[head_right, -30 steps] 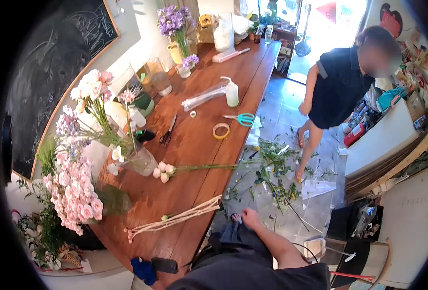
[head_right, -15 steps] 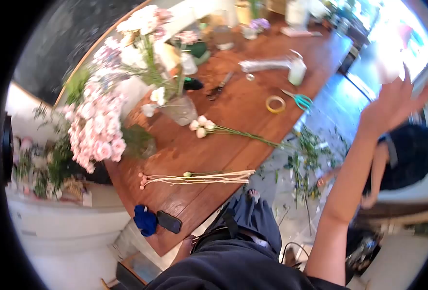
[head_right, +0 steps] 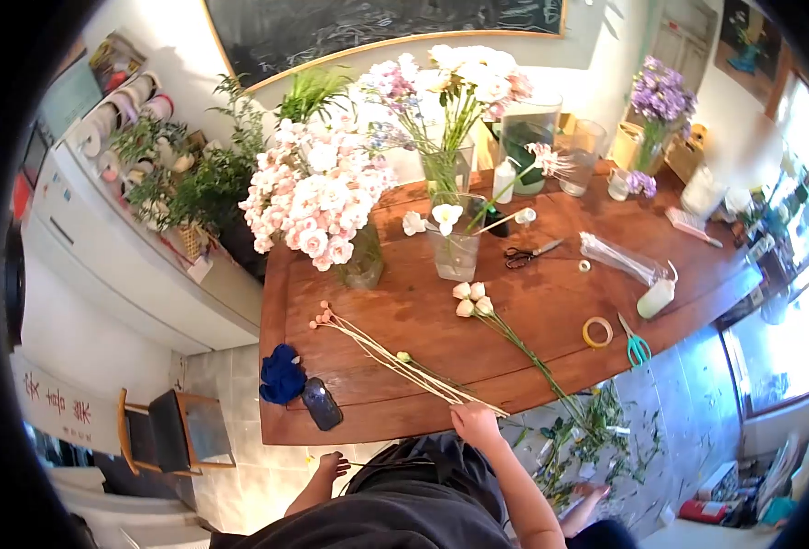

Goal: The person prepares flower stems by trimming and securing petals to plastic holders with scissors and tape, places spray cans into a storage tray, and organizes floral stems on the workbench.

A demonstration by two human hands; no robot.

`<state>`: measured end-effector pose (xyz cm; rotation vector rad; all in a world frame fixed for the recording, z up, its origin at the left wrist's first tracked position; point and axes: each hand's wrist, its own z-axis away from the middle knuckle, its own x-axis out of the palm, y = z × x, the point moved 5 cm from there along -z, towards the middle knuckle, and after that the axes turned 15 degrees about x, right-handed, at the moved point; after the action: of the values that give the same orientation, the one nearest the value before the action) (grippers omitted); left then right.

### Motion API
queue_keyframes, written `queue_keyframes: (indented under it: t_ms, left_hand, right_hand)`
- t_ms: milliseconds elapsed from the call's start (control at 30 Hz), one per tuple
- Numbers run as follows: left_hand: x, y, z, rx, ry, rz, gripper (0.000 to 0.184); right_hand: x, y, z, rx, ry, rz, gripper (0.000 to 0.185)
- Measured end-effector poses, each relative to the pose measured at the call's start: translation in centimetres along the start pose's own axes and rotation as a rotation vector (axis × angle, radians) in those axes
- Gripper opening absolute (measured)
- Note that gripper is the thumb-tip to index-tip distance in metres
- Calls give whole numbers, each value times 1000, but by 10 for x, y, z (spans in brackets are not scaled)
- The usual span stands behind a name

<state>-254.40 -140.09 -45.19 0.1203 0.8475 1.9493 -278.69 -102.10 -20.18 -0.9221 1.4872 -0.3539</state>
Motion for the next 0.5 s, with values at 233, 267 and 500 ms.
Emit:
queue_keyframes:
  t_ms: [233, 267, 500]
  left_hand:
    - [36, -26, 12, 5, 60, 132, 36]
    - [41, -31, 15, 9, 77, 156, 36]
    - [51, -66, 49, 22, 296, 231, 28]
  right_hand:
    - [-19, 29, -27, 51, -36, -27, 11]
    - [-18, 35, -28, 91, -31, -61, 12]
    - [11, 42, -30, 14, -125, 26, 32]
